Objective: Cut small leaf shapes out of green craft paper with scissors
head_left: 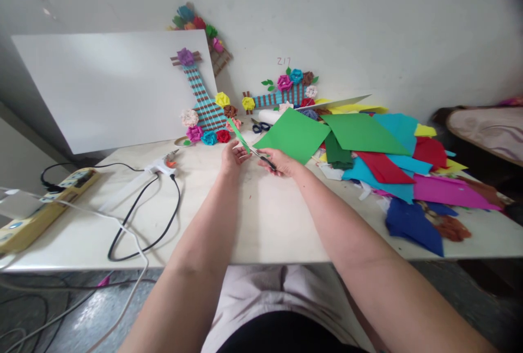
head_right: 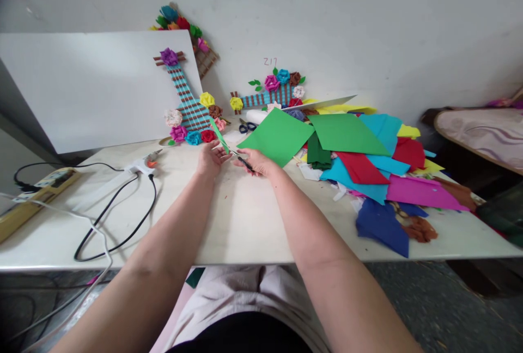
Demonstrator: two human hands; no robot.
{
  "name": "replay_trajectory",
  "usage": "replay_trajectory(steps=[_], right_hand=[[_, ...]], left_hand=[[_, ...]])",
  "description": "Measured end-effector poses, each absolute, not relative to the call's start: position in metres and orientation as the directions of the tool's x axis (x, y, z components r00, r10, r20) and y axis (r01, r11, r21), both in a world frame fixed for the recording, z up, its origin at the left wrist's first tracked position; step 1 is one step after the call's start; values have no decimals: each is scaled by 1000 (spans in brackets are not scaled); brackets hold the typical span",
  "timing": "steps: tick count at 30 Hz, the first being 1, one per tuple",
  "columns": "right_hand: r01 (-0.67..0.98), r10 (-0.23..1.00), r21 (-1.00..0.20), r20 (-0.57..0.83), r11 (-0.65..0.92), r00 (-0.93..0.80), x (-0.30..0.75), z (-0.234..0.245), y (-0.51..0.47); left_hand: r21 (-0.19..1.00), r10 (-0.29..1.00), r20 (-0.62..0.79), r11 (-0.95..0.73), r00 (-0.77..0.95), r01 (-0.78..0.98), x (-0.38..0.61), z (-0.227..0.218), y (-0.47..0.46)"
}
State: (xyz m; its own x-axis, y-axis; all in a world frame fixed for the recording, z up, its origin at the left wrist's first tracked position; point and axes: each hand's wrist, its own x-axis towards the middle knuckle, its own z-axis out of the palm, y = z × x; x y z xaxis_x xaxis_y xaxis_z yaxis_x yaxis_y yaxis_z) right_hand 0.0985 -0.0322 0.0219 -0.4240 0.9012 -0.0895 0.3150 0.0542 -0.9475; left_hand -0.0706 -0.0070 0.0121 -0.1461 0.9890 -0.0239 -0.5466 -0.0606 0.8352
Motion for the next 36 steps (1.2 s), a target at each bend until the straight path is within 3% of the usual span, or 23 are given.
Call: replay_trajectory(steps=[9, 20, 36], right_hand=[[318, 942, -946, -49, 63, -332, 95, 22, -31], [321, 944, -942, -17, 95, -329, 91, 17, -29], [258, 948, -966, -91, -10, -304, 94, 23, -34]], left_hand=[[906, 993, 80, -109, -88, -408, -58, 5, -14], [838, 990, 51, -115, -134, -533, -54, 6, -10], [892, 956, 137, -233, -260, -387, -46, 13, -16]])
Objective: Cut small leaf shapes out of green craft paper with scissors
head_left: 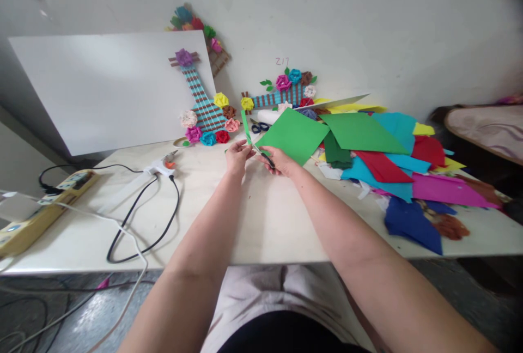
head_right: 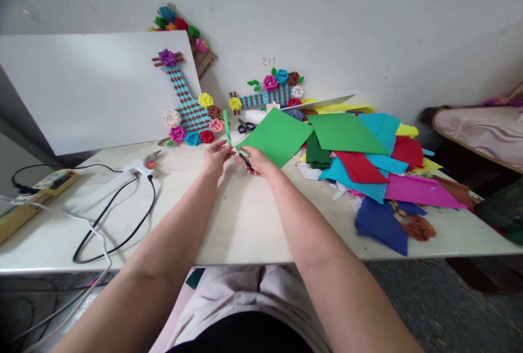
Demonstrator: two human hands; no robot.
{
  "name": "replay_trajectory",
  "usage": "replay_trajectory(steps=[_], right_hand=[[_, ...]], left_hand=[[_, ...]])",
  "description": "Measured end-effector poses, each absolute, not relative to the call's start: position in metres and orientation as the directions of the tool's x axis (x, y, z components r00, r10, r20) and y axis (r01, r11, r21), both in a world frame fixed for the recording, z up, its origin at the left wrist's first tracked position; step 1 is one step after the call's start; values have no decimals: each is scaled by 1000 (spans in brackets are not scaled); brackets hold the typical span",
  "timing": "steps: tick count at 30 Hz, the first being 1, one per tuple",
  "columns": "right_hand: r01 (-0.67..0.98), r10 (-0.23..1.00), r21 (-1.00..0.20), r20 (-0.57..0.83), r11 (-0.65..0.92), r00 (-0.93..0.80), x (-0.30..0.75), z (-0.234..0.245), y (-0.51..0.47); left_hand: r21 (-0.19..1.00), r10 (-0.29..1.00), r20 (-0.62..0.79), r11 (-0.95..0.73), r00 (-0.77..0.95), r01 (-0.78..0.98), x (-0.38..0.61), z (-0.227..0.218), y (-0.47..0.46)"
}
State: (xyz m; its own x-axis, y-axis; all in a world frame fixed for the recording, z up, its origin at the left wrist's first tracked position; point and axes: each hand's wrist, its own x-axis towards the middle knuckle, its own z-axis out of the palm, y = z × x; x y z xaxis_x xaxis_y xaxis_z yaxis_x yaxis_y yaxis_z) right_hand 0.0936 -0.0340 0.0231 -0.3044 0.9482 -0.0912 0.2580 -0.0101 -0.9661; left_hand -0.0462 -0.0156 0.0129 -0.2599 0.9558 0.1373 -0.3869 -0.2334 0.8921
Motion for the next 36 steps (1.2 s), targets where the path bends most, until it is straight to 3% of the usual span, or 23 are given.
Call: replay_trajectory(steps=[8, 23, 36], right_hand=[[242, 947, -970, -71, 7, -314, 95, 24, -33], [241, 922, -970, -60, 36, -381, 103, 21, -30], [187, 932, -982, -86, -20, -352, 103, 22, -30]], left_hand=[[901, 941, 102, -225, -322, -372, -42, 10, -13], [895, 993, 79, -112, -92, -433, -48, 6, -15], [897, 997, 53, -72, -56, -435, -50, 7, -17]])
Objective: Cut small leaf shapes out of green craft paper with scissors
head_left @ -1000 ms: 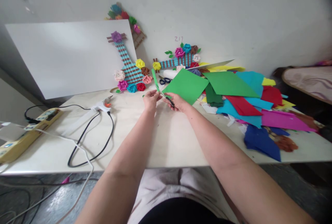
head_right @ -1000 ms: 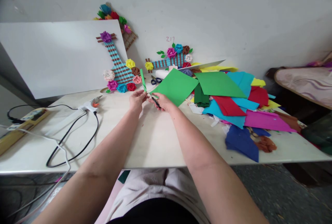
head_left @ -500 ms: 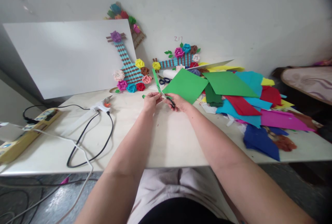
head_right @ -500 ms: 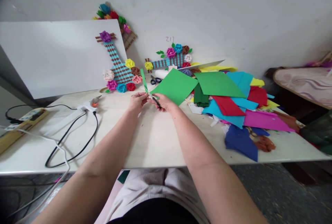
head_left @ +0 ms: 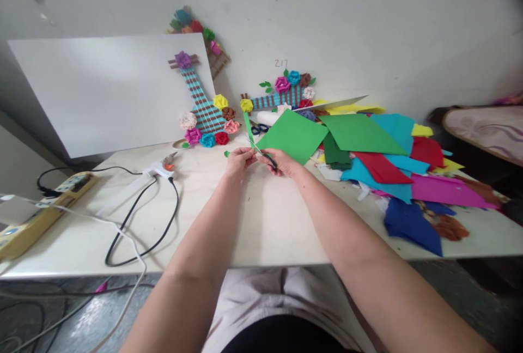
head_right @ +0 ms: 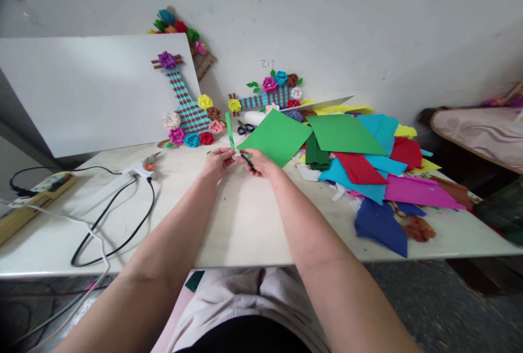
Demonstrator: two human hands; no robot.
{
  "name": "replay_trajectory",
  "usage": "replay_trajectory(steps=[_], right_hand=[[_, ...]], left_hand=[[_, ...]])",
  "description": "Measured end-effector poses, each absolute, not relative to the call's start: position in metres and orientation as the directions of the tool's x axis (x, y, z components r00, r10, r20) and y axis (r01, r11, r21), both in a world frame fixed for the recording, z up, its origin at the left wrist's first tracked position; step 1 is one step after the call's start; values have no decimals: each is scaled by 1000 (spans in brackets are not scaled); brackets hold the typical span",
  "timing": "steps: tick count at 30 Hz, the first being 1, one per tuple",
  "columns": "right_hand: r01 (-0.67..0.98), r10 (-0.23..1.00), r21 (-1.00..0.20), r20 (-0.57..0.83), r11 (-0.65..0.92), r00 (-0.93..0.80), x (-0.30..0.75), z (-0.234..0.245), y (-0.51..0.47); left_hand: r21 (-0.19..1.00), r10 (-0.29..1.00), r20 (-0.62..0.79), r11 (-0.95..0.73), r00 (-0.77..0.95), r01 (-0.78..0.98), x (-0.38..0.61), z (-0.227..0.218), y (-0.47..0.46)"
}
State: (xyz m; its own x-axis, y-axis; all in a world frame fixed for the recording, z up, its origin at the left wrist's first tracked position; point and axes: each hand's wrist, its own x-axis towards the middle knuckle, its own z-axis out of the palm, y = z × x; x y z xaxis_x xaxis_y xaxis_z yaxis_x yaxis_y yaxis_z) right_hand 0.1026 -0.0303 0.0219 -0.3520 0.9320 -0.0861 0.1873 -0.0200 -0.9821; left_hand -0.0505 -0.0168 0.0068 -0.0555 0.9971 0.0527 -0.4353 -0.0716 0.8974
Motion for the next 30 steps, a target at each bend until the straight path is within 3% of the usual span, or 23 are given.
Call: replay_trajectory(steps=[30], right_hand=[[209, 929, -977, -102, -27, -357, 104, 19, -26]], left_hand=[[879, 999, 22, -7, 25, -477, -59, 6, -16]])
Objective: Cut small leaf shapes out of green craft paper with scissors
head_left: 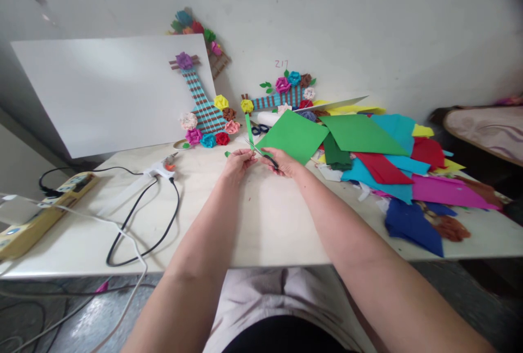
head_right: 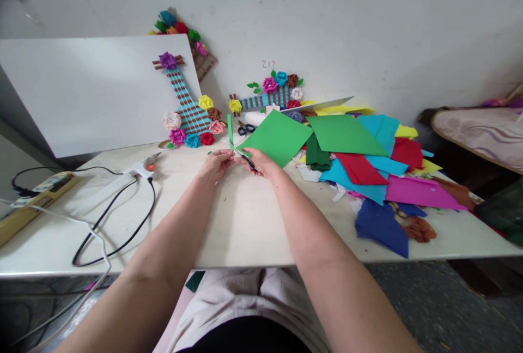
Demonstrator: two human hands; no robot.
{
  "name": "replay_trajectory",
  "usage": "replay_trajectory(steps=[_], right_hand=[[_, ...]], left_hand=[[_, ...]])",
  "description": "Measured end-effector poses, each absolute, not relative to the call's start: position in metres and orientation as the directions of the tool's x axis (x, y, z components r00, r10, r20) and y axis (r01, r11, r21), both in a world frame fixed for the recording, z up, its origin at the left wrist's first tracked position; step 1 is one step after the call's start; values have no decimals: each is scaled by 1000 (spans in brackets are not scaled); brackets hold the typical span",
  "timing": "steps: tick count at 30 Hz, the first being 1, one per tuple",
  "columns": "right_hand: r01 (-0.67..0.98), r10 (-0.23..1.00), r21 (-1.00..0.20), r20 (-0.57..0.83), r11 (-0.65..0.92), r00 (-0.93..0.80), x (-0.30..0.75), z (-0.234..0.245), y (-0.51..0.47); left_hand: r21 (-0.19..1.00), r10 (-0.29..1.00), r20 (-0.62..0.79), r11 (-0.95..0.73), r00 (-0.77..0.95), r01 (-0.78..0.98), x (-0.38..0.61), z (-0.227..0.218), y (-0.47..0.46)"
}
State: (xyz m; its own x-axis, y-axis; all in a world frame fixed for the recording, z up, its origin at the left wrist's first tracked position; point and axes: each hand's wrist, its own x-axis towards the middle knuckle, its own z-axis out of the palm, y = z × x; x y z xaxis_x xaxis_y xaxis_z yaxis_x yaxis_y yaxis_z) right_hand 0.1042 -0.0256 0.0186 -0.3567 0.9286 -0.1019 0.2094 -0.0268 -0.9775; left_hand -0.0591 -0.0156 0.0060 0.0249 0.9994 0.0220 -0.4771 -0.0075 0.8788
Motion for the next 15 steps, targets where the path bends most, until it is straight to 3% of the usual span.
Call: replay_trajectory(steps=[15], right_hand=[[196, 919, -980, -114, -41, -378, 106, 17, -24]], left_hand=[[876, 998, -35, 56, 53, -478, -64, 11, -19]])
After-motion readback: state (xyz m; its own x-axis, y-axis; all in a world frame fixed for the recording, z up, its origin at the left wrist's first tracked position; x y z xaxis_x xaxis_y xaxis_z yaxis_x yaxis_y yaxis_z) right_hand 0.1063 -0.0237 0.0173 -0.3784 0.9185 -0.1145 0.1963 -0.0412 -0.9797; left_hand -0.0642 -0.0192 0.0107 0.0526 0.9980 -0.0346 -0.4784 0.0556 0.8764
